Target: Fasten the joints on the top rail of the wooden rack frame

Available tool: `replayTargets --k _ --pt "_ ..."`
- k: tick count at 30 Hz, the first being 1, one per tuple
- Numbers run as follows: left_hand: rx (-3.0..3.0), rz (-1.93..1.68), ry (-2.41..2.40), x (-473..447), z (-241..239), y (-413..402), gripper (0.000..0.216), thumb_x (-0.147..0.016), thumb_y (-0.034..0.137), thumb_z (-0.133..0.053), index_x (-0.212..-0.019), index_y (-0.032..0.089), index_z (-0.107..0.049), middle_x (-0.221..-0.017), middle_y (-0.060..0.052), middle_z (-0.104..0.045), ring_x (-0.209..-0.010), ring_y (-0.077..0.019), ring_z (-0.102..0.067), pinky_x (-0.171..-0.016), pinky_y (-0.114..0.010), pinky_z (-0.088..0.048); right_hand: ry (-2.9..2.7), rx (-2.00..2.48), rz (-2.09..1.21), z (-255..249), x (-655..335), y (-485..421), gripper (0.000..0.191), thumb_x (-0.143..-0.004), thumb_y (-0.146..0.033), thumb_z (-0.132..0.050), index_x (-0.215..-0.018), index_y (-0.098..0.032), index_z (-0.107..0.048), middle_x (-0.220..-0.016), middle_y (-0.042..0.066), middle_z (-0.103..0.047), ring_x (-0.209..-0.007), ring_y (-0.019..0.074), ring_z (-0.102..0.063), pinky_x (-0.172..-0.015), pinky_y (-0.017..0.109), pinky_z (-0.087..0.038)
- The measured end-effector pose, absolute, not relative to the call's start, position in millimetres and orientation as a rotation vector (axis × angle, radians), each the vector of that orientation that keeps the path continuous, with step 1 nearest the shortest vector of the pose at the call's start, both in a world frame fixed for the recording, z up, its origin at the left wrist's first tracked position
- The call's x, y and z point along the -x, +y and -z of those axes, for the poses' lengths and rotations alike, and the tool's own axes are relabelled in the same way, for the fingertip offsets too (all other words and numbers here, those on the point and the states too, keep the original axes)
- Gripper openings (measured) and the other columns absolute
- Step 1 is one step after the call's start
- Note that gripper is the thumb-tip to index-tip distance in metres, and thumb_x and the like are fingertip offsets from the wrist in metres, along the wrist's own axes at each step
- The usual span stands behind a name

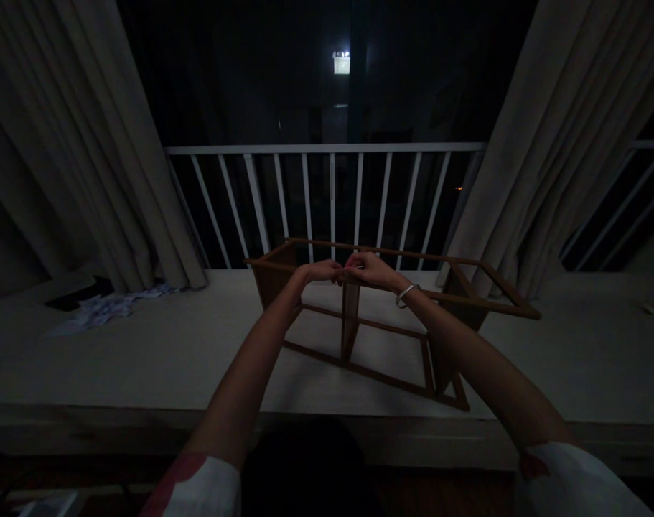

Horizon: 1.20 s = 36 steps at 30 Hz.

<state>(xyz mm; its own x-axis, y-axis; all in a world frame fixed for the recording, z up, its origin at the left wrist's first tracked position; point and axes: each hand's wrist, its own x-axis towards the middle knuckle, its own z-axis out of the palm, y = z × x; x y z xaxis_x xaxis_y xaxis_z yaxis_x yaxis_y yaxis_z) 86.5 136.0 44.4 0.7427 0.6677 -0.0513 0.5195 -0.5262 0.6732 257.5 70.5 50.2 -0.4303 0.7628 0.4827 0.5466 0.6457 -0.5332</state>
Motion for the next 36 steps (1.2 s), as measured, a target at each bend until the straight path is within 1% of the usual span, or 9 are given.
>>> replayTargets --k 7,11,17,22,26,30,36 --pt "-2.229 -0.290 0.922 -86.3 -45.4 133.2 0.029 -0.069 0.037 -0.046 -0.072 0.010 -0.057 -0.065 -0.002 -0.055 -0.058 -0.0087 -0.044 -0.057 -0.021 -0.034 -2.148 0.997 -0.457 -51.8 -256.8 67.9 0.025 -0.071 -0.033 -0.050 -0.077 -0.010 -0.057 -0.071 0.004 -0.058 -0.062 0.0095 -0.050 -0.053 0.018 -0.037" --pt "-2.228 -0.291 0.935 -85.5 -46.0 133.5 0.031 -0.068 0.040 -0.048 -0.074 0.010 -0.057 -0.067 -0.002 -0.056 -0.059 -0.0085 -0.045 -0.056 -0.020 -0.033 -2.134 1.048 -0.542 -49.4 -258.4 69.4 0.026 -0.070 -0.035 -0.051 -0.078 -0.010 -0.055 -0.063 0.002 -0.056 -0.052 0.0078 -0.046 -0.043 0.016 -0.031" --pt "-2.214 -0.288 0.935 -86.9 -48.0 131.7 0.030 -0.067 0.038 -0.051 -0.074 0.010 -0.058 -0.066 -0.002 -0.056 -0.059 -0.0078 -0.045 -0.056 -0.020 -0.033 -2.118 1.019 -0.601 -48.2 -260.4 69.8 0.027 -0.069 -0.037 -0.051 -0.075 -0.011 -0.054 -0.057 0.000 -0.052 -0.048 0.0066 -0.044 -0.040 0.016 -0.028" --pt "-2.219 -0.292 0.953 -87.0 -49.9 128.1 0.031 -0.067 0.041 -0.050 -0.069 0.010 -0.057 -0.062 -0.001 -0.055 -0.057 -0.0075 -0.042 -0.055 -0.020 -0.033 -2.141 0.984 -0.539 -49.5 -260.9 69.8 0.023 -0.068 -0.033 -0.050 -0.071 -0.010 -0.055 -0.057 0.000 -0.052 -0.050 0.0067 -0.044 -0.043 0.016 -0.029" --pt "-2.229 -0.297 0.955 -85.8 -47.6 131.6 0.034 -0.068 0.043 -0.048 -0.065 0.010 -0.056 -0.060 -0.001 -0.054 -0.057 -0.0077 -0.043 -0.055 -0.020 -0.033 -2.157 1.050 -0.435 -48.3 -260.9 69.5 0.024 -0.070 -0.033 -0.049 -0.073 -0.011 -0.057 -0.058 0.000 -0.054 -0.050 0.0067 -0.044 -0.044 0.017 -0.029" --pt "-2.214 -0.304 0.974 -85.1 -47.1 133.1 0.034 -0.067 0.043 -0.049 -0.066 0.010 -0.056 -0.060 -0.001 -0.054 -0.056 -0.0075 -0.042 -0.055 -0.019 -0.032 -2.159 1.105 -0.298 -47.0 -260.3 69.9 0.024 -0.070 -0.034 -0.049 -0.075 -0.012 -0.058 -0.058 0.000 -0.054 -0.051 0.0073 -0.044 -0.045 0.017 -0.028" --pt "-2.251 -0.291 0.969 -84.3 -48.9 130.7 0.034 -0.067 0.042 -0.049 -0.067 0.010 -0.058 -0.061 -0.002 -0.056 -0.056 -0.0084 -0.044 -0.055 -0.021 -0.032 -2.179 1.114 -0.177 -46.3 -259.7 70.6 0.023 -0.069 -0.035 -0.051 -0.073 -0.013 -0.058 -0.058 0.000 -0.054 -0.050 0.0075 -0.044 -0.046 0.018 -0.026"
